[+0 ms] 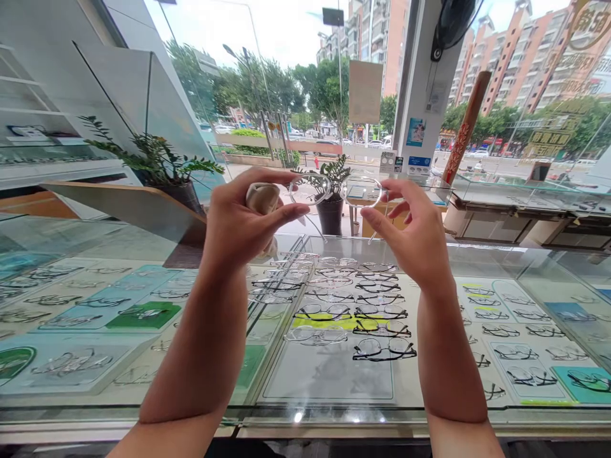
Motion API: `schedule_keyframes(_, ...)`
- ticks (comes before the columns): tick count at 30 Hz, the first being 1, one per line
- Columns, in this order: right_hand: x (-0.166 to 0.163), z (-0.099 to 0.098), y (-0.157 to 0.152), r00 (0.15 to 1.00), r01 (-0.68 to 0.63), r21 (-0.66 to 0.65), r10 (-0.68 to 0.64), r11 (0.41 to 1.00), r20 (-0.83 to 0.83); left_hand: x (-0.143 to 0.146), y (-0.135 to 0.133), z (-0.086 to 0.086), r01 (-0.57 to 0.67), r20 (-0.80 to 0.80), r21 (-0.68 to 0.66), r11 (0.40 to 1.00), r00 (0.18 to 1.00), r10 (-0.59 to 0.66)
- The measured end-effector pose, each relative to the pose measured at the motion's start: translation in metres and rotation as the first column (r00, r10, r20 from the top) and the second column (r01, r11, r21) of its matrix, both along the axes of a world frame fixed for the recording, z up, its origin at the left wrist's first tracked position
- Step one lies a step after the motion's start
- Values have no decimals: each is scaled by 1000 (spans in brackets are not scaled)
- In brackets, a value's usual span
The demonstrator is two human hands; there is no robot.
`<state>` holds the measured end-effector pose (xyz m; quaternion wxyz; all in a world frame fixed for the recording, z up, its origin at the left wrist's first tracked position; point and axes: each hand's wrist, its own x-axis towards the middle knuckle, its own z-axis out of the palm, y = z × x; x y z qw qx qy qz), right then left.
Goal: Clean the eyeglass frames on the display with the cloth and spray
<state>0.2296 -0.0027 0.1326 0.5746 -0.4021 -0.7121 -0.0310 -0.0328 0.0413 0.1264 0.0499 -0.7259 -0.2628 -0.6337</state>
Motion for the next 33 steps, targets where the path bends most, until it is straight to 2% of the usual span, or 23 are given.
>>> schedule_keyframes(6, 1, 1, -2, 1000, 0, -48, 1, 999, 14, -2, 4, 0, -14, -34, 22, 1000, 999, 15)
schedule_keyframes(15, 0, 5, -13, 990, 80, 84, -88, 993, 106, 0, -1, 2, -128, -61, 142, 982, 989, 138)
schedule_keyframes(21, -2, 8, -23, 982, 124, 132, -141, 983, 125, 7, 0, -2, -130, -99, 121, 984, 985, 143)
schedule_keyframes(26, -3, 11, -31, 981, 115, 161, -138, 980, 138, 13, 2, -6, -135, -106, 139, 981, 983, 150)
schedule_keyframes(33, -5, 12, -37, 980, 111, 176, -137, 978, 142, 18, 4, -9, -106, -112, 80, 991, 987, 114)
